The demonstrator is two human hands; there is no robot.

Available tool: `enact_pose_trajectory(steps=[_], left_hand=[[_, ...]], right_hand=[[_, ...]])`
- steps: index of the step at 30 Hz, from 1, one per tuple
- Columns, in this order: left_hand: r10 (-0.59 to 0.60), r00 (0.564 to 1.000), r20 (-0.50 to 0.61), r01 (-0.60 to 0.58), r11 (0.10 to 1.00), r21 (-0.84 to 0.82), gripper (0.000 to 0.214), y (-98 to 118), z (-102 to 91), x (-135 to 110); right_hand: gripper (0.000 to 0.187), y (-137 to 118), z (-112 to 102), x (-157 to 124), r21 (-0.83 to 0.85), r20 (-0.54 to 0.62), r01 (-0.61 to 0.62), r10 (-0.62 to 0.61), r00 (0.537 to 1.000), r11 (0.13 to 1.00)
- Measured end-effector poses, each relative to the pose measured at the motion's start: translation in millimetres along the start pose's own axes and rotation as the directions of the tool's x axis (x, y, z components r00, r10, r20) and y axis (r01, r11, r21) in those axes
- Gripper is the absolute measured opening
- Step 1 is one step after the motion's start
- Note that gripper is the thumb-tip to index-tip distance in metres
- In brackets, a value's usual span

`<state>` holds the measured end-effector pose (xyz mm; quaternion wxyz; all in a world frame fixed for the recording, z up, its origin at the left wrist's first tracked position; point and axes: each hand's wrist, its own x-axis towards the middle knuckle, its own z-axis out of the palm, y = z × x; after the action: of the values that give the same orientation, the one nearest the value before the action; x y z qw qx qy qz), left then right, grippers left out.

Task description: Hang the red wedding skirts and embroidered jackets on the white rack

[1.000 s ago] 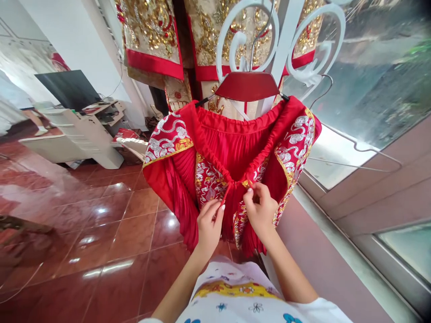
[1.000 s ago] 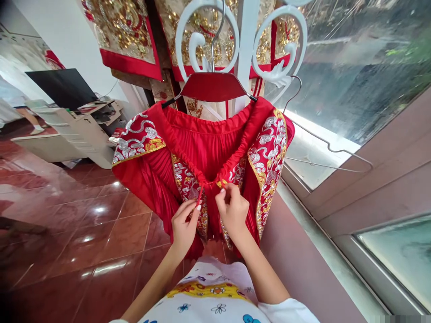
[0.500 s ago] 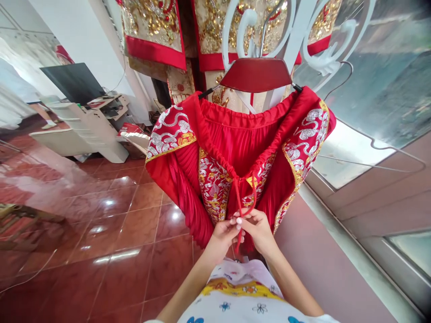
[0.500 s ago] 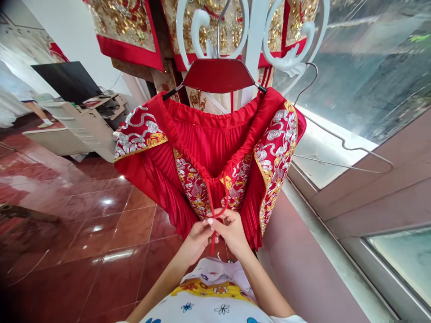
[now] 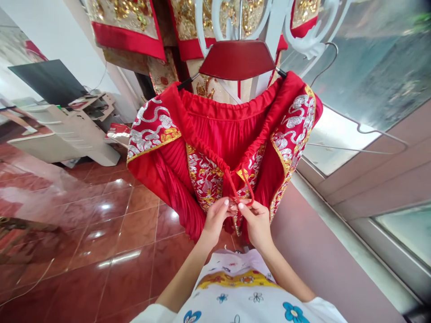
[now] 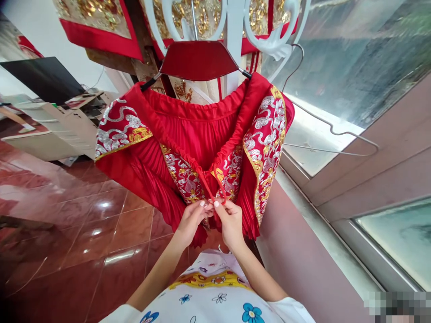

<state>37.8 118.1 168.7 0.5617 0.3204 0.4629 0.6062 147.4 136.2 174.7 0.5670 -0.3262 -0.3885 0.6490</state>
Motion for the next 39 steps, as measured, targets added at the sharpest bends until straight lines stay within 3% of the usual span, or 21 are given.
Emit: enact_pose_trajectory(steps=[3,5,7,9,11,13,17,19,21,22,23,25,27,31,34,39], left_hand=[[0.085,0.993,-0.079,-0.092,0.992,-0.09,0.037,0.7,0.9,3.6],[0.189,0.975,-0.12,-0.198,0.978,-0.061,0.033,7.1,0.6,2.8],[0.31,0.947,-0.081,-0.305,0.95,0.065,0.028,16.4,2.0,0.2],[0.405,0.913,0.038,-0.401,0.879,0.258,0.02,25.9,6.0,-2.4],[0.461,0.877,0.138,-0.47,0.758,0.451,0.012,33.3,11.1,-3.8],[0.514,0.843,0.16,-0.498,0.629,0.597,0.011,36.9,15.4,-3.0],[0.652,0.751,0.102,-0.521,0.49,0.699,0.005,34.3,16.8,3.7],[0.732,0.681,0.018,-0.544,0.489,0.682,0.012,31.8,14.5,8.1],[0.754,0.653,-0.071,-0.557,0.542,0.63,0.027,31.9,11.6,11.7],[0.726,0.681,-0.094,-0.549,0.592,0.589,0.033,33.3,10.2,12.9],[0.667,0.739,-0.095,-0.524,0.657,0.542,0.035,35.5,9.0,13.4],[0.487,0.872,-0.058,-0.415,0.795,0.442,0.028,41.2,6.7,12.7],[0.308,0.951,-0.023,-0.279,0.888,0.365,0.022,45.9,3.7,10.7],[0.179,0.983,-0.042,-0.164,0.956,0.243,0.026,43.7,-9.0,9.6],[0.101,0.995,-0.01,-0.101,0.994,0.048,0.036,36.2,-22.2,10.9],[-0.055,0.99,0.131,0.096,0.94,-0.326,0.045,33.2,-28.3,0.3]], right_hand=[[0.015,-2.9,-0.1,-4.3,-0.085,-0.026,-0.017,0.015,1.0,0.996],[0.019,-3.3,0.5,-6.3,-0.077,-0.043,-0.079,0.076,0.996,0.994],[0.024,-2.8,1.9,-7.1,-0.048,-0.037,-0.147,0.146,0.989,0.988],[0.026,-2.7,4.0,-6.9,-0.021,-0.012,-0.181,0.18,0.984,0.983],[0.027,-3.7,6.3,-6.5,-0.003,0.024,-0.188,0.188,0.982,0.982],[0.029,-5.9,8.3,-6.5,-0.003,0.041,-0.192,0.192,0.981,0.981],[0.029,-10.6,10.6,-9.4,-0.079,0.038,-0.185,0.189,0.981,0.98],[0.028,-11.2,11.2,-11.9,-0.151,0.058,-0.178,0.188,0.98,0.972],[0.026,-10.0,11.6,-14.2,-0.218,0.089,-0.16,0.183,0.979,0.963],[0.025,-9.0,11.7,-15.0,-0.242,0.102,-0.146,0.174,0.979,0.959],[0.023,-7.9,11.7,-15.5,-0.258,0.111,-0.13,0.163,0.98,0.957],[0.022,-6.2,11.7,-15.8,-0.276,0.116,-0.109,0.145,0.983,0.955],[0.024,-6.4,12.0,-15.5,-0.282,0.107,-0.105,0.14,0.984,0.954],[0.028,-11.7,14.1,-15.9,-0.255,0.103,-0.154,0.185,0.977,0.955],[0.031,-15.3,15.1,-17.4,-0.205,0.11,-0.192,0.218,0.97,0.96],[0.032,-16.9,16.2,-18.1,-0.125,0.155,-0.254,0.272,0.95,0.959]])
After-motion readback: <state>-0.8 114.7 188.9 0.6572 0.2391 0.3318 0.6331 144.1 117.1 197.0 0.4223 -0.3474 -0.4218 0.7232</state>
